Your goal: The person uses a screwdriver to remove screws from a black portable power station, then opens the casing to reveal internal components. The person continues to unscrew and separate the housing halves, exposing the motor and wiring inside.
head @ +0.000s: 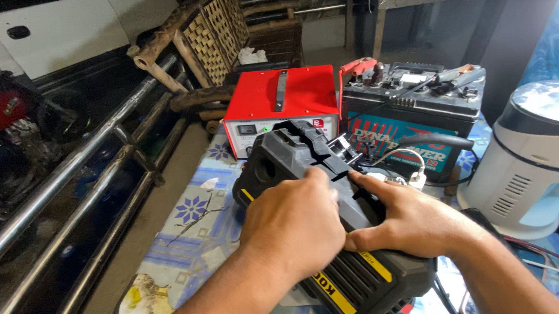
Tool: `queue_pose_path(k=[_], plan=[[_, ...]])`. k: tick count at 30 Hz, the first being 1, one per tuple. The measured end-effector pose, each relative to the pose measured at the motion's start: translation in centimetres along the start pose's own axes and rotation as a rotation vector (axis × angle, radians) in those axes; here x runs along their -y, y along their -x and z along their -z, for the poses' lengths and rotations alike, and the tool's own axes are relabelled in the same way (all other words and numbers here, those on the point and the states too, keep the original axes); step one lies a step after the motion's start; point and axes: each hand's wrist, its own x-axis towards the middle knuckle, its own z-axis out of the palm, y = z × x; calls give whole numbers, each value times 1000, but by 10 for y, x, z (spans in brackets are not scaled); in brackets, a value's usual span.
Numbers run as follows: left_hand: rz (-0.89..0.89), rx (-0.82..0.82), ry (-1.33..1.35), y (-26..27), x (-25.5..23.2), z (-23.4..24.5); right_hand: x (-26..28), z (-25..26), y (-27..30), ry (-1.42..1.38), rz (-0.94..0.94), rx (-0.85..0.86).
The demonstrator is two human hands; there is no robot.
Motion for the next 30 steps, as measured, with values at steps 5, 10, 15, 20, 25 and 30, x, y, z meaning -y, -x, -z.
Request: queue_pose_path(k=[5,10,15,20,25,30], plan=[[-167,-25,-89,12,5,-2,2,1,3,-34,-44,-4],[-577,-149,-230,13,20,1,6,3,5,-28,-38,4],[-310,31,-191,6,14,-1,4,3,2,-12,-17,-11],[6,-51,66,1,8,2,4,3,2,-34,-39,8],[-371,-133,-129,16,14,-7,-1,0,4,-58,55,-25],[-639,-158,-254,10,28,-7,-3,-3,2,-16,19,-19]])
